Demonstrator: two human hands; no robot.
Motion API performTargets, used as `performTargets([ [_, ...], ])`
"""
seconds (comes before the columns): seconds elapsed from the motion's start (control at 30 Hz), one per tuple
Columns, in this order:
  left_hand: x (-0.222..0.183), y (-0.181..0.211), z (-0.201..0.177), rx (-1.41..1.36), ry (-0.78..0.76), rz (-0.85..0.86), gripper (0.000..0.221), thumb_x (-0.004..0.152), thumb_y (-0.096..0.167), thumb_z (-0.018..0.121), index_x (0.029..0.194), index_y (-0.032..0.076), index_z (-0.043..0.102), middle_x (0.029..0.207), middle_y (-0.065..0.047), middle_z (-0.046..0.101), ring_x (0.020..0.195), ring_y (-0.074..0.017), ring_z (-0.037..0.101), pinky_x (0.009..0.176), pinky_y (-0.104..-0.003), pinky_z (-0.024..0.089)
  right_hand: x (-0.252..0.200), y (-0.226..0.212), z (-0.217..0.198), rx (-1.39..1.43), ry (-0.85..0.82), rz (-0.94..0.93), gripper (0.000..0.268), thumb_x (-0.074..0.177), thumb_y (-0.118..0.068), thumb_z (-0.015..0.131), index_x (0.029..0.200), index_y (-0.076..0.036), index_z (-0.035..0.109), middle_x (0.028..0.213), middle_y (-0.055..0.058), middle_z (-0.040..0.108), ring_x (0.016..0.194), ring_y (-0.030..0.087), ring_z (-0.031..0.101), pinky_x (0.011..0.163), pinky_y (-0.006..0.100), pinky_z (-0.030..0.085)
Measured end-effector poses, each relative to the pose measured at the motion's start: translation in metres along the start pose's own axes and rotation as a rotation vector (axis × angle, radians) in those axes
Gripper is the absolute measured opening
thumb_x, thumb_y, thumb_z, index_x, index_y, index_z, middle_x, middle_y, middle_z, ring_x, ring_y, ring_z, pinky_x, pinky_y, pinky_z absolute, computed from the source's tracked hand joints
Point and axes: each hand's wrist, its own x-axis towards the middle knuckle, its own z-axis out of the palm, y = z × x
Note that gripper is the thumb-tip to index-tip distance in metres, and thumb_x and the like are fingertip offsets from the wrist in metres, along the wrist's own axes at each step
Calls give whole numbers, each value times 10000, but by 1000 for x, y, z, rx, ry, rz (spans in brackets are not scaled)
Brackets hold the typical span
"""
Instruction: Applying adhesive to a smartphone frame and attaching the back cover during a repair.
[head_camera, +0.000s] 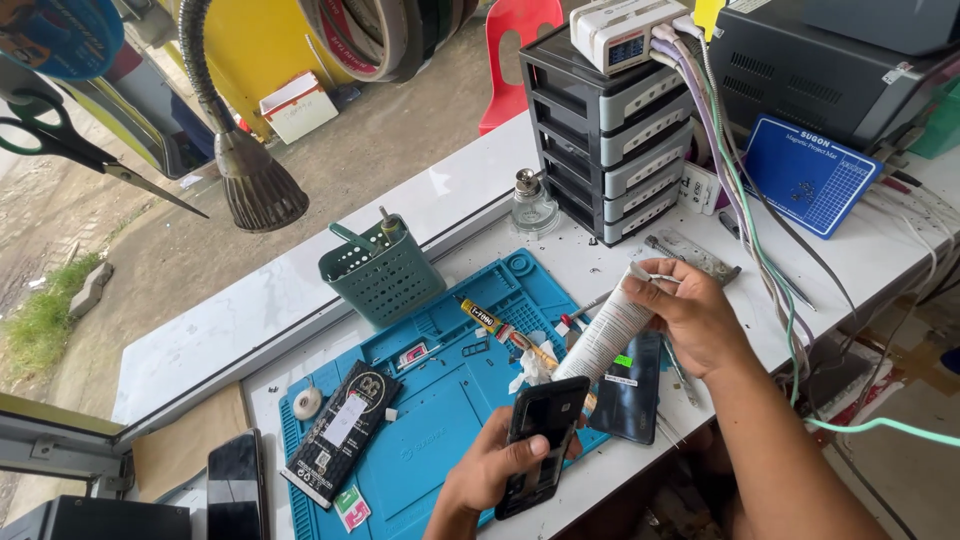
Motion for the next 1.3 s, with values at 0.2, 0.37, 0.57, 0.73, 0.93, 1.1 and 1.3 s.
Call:
performTargets([
  [0.2, 1, 11, 9, 196, 113, 41, 647, 859, 572, 628, 1199, 22, 654, 966, -82, 743, 897, -193, 673, 771, -345, 534, -47, -17, 51, -12, 114, 74, 1071, 658, -188, 789, 1533, -136, 174, 1315, 229, 562, 1097, 334, 654, 937, 479, 560],
  [0.37, 2, 19, 18, 211, 99, 59, 706, 850, 605, 621, 1266, 35, 637, 973, -76, 721, 875, -180, 637, 759, -330, 492, -55, -6, 60, 95, 65, 34, 767, 752, -33, 762, 1328, -98, 259, 1132, 279, 668, 839, 419, 713, 789, 537, 615],
  [0.57, 3, 9, 15, 188, 148, 29, 614, 873, 556, 613, 1116, -2, 690, 924, -100, 744, 832, -193, 663, 728, -345, 524, -49, 5, 46, -66, -57, 86, 550, 789, -96, 749, 1220, -133, 409, 1113, 219, 733, 942, 372, 760, 659, 437, 589],
  [0.73, 7, 0, 11, -80, 135, -18, 616, 894, 460, 618, 1229, -56, 663, 967, -170, 757, 841, -239, 722, 709, -328, 575, -37, 24, 30, 74, -106, -55, 470, 756, 18, 794, 1113, -101, 512, 1015, 189, 700, 970, 365, 767, 841, 422, 603],
  [0.93, 9, -13, 5, -458, 136, 0, 627, 912, 385, 643, 1310, -95, 573, 1164, -237, 691, 940, -352, 732, 845, -471, 603, -30, 41, 24, 231, -122, -36, 547, 686, 32, 818, 1161, -99, 580, 1039, 164, 740, 945, 292, 708, 844, 375, 566],
  [1.1, 11, -29, -5, -669, -59, 7, 656, 993, 458, 588, 1337, -100, 563, 1096, -263, 712, 996, -333, 725, 949, -434, 581, -32, 38, 20, 294, -388, -82, 372, 841, -34, 707, 1206, -44, 634, 1221, 192, 705, 1041, 299, 672, 861, 400, 547],
  [1.3, 10, -21, -4, -783, -161, 29, 699, 956, 511, 591, 1336, -75, 564, 1179, -191, 659, 997, -299, 703, 921, -408, 549, -29, 41, 12, 498, -581, -43, 534, 878, 11, 637, 1397, 46, 514, 1471, 269, 555, 1338, 420, 554, 1093, 448, 466],
])
